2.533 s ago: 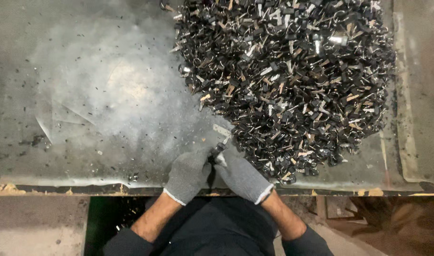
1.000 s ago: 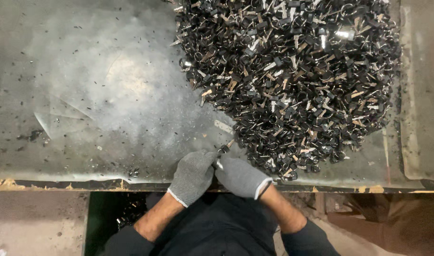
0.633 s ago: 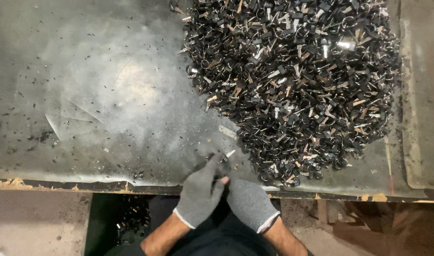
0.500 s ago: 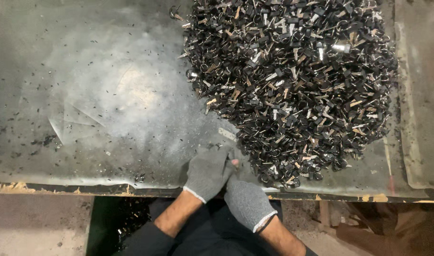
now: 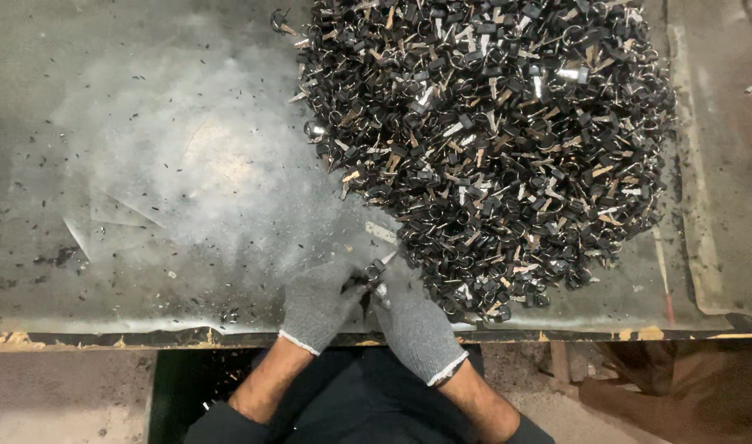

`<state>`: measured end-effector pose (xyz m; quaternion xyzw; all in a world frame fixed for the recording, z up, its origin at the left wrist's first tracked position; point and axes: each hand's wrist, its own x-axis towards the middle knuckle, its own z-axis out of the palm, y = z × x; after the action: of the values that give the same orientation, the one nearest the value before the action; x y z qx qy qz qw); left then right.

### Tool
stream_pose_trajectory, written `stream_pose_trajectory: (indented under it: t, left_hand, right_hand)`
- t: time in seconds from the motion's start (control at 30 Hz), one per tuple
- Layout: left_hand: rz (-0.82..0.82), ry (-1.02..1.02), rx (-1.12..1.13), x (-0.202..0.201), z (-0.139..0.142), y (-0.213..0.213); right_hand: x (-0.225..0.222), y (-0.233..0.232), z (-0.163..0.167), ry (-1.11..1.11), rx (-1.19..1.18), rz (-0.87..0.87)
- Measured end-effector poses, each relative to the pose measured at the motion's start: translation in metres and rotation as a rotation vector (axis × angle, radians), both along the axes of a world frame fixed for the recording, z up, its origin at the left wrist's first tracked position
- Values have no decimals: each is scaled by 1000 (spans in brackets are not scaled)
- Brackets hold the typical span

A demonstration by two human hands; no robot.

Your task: The person, wearing gloves, picks small black metal parts one at a time from a large pile on the work table, briefly handles each part, and drops it into a bin below the table edge. The pile of parts is worked through continuously across the episode.

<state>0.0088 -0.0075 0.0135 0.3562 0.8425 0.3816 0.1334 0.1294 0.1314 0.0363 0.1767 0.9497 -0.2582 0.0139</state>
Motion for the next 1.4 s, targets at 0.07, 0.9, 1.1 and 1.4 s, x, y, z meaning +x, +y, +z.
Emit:
stream_pose_trajectory:
  t: [0.07, 0.9, 1.1, 1.4]
  left_hand:
    - [-46, 125, -23, 1, -4, 1]
    - [-146, 371, 71, 12, -14, 3]
    - [-11, 200, 116, 17, -8, -5]
    - [60, 233, 55, 21, -7, -7]
  right_hand:
    - [-9, 0, 2, -192, -44, 28]
    - [-9, 3, 14, -289, 160, 72]
    - [-1, -4, 5, 213, 316, 208]
    - [-17, 14, 13, -129, -224, 182]
